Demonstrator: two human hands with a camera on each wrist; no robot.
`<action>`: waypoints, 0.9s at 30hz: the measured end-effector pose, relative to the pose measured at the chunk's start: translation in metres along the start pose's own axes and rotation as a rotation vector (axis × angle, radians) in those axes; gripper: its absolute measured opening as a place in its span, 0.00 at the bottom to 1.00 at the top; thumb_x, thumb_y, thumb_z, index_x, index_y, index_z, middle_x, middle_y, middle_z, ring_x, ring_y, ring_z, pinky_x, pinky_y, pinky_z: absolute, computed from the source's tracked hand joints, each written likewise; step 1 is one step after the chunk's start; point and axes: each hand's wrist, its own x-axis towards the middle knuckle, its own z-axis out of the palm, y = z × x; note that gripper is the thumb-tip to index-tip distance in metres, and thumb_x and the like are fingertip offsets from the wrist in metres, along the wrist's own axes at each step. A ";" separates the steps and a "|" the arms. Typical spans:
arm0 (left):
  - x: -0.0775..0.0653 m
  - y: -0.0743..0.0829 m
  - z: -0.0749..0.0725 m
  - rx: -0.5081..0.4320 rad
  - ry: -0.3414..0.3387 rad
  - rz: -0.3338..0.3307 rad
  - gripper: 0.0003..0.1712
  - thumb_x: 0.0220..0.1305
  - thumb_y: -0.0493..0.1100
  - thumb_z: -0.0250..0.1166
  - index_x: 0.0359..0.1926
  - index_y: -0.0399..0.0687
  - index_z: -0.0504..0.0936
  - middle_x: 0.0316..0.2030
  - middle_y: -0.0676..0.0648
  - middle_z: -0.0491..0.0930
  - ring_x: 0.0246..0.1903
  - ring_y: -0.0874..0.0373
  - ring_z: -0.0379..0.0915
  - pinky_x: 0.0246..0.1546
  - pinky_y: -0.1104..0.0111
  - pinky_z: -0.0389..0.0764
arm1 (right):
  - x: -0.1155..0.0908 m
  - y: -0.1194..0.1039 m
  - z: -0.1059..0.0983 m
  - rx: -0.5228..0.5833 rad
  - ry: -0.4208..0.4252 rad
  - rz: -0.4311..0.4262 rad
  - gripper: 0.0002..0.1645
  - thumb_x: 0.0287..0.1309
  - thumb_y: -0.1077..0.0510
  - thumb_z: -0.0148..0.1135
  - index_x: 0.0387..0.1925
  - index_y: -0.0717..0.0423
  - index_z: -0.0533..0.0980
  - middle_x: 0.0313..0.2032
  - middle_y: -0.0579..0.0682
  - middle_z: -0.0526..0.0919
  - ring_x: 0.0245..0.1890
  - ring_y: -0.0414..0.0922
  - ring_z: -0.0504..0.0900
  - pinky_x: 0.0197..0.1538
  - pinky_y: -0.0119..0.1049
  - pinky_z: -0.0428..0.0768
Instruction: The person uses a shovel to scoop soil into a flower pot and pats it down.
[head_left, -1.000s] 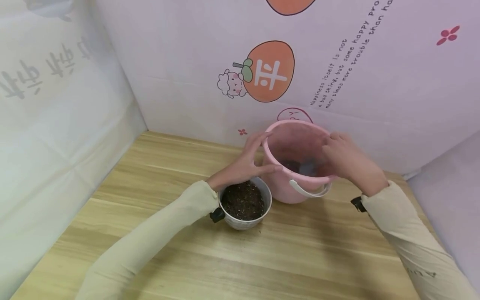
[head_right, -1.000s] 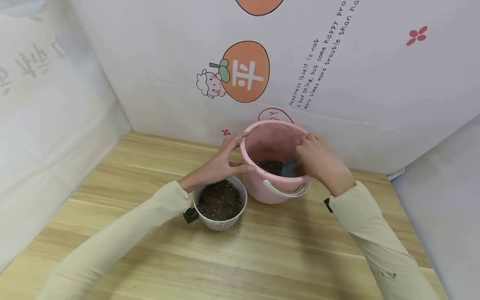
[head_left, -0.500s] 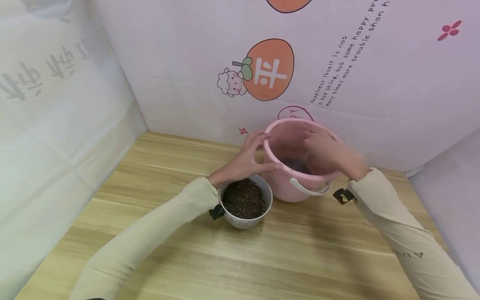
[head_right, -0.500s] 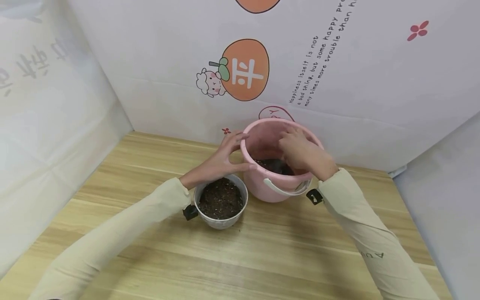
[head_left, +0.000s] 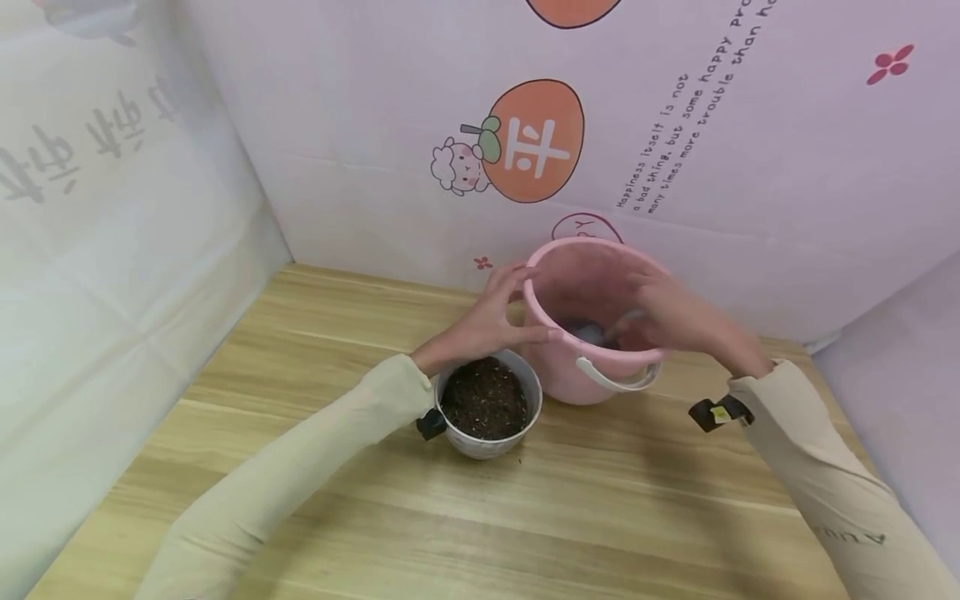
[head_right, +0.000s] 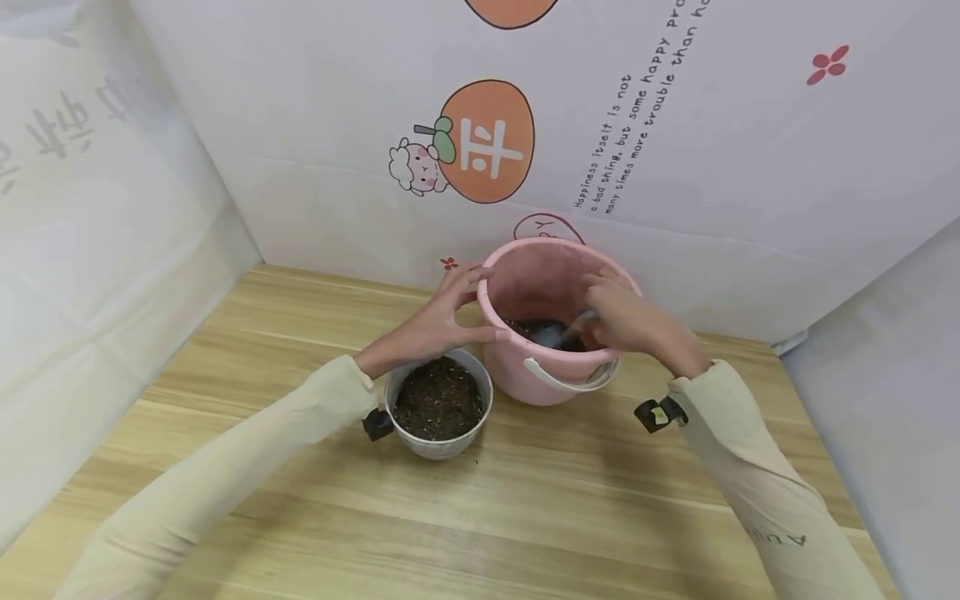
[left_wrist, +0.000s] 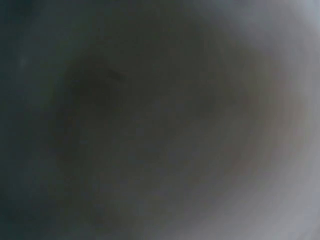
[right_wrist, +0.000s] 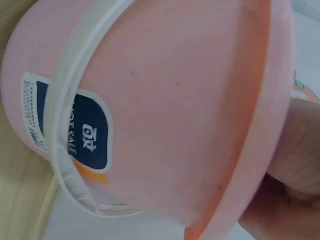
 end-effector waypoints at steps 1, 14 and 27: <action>0.000 0.001 0.000 0.001 0.003 -0.001 0.56 0.60 0.49 0.78 0.81 0.43 0.56 0.82 0.41 0.42 0.75 0.44 0.60 0.75 0.48 0.67 | -0.002 0.002 0.000 0.039 0.013 -0.021 0.14 0.48 0.67 0.78 0.36 0.46 0.91 0.44 0.52 0.88 0.48 0.54 0.80 0.58 0.57 0.78; -0.002 0.002 0.001 -0.004 0.005 -0.030 0.57 0.60 0.49 0.78 0.82 0.45 0.55 0.82 0.43 0.42 0.75 0.46 0.60 0.76 0.48 0.65 | -0.037 0.031 0.003 0.091 0.317 -0.104 0.11 0.54 0.72 0.73 0.39 0.58 0.89 0.35 0.47 0.85 0.38 0.39 0.75 0.43 0.31 0.73; -0.002 0.006 0.000 -0.032 0.003 -0.041 0.56 0.59 0.47 0.78 0.81 0.44 0.56 0.81 0.44 0.44 0.75 0.44 0.61 0.75 0.47 0.67 | -0.057 0.026 -0.003 0.120 0.382 0.072 0.09 0.59 0.69 0.72 0.42 0.62 0.89 0.30 0.48 0.74 0.32 0.38 0.67 0.33 0.30 0.68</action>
